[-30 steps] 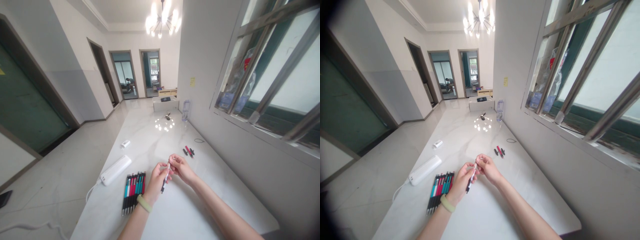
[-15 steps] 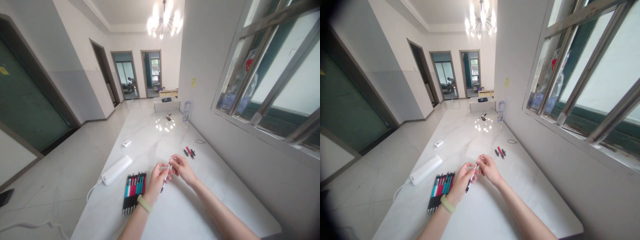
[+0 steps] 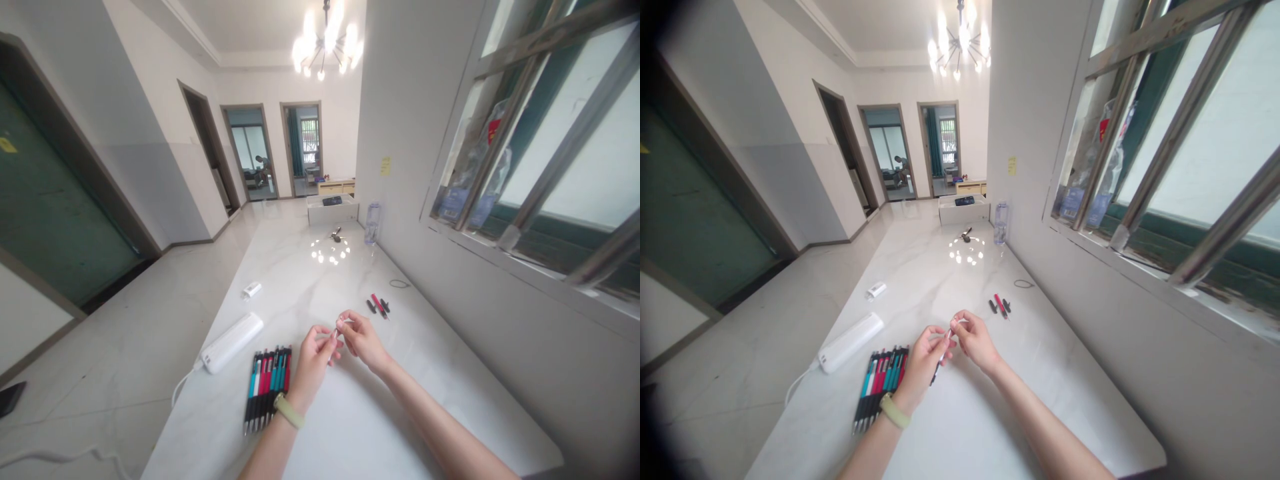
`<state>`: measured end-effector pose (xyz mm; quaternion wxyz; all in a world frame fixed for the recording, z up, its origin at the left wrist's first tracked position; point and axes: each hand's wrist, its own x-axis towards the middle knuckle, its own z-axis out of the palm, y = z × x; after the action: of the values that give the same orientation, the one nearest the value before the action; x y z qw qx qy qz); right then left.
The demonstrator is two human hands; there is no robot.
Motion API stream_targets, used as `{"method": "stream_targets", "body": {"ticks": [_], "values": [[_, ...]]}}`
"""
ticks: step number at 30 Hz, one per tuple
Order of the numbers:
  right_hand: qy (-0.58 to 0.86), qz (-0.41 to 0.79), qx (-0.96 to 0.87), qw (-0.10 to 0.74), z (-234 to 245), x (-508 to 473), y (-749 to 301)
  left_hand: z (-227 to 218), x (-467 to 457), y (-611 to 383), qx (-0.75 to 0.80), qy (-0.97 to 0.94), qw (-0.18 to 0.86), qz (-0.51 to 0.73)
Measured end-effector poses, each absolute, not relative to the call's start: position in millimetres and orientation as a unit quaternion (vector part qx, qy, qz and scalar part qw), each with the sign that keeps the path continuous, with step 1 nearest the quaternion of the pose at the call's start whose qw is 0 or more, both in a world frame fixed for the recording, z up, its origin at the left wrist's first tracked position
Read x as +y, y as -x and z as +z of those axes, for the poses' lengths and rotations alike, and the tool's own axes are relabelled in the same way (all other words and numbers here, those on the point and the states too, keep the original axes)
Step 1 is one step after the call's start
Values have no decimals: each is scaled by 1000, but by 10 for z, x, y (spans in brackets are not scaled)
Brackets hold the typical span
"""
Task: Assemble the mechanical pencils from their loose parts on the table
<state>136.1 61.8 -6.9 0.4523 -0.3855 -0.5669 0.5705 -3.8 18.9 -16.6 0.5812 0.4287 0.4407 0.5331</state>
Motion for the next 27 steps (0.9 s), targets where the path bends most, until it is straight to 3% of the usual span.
{"method": "stream_targets", "body": {"ticks": [27], "values": [[362, 537, -607, 461, -16, 567, -1375, -128, 201, 68, 451, -465, 544, 533]]}}
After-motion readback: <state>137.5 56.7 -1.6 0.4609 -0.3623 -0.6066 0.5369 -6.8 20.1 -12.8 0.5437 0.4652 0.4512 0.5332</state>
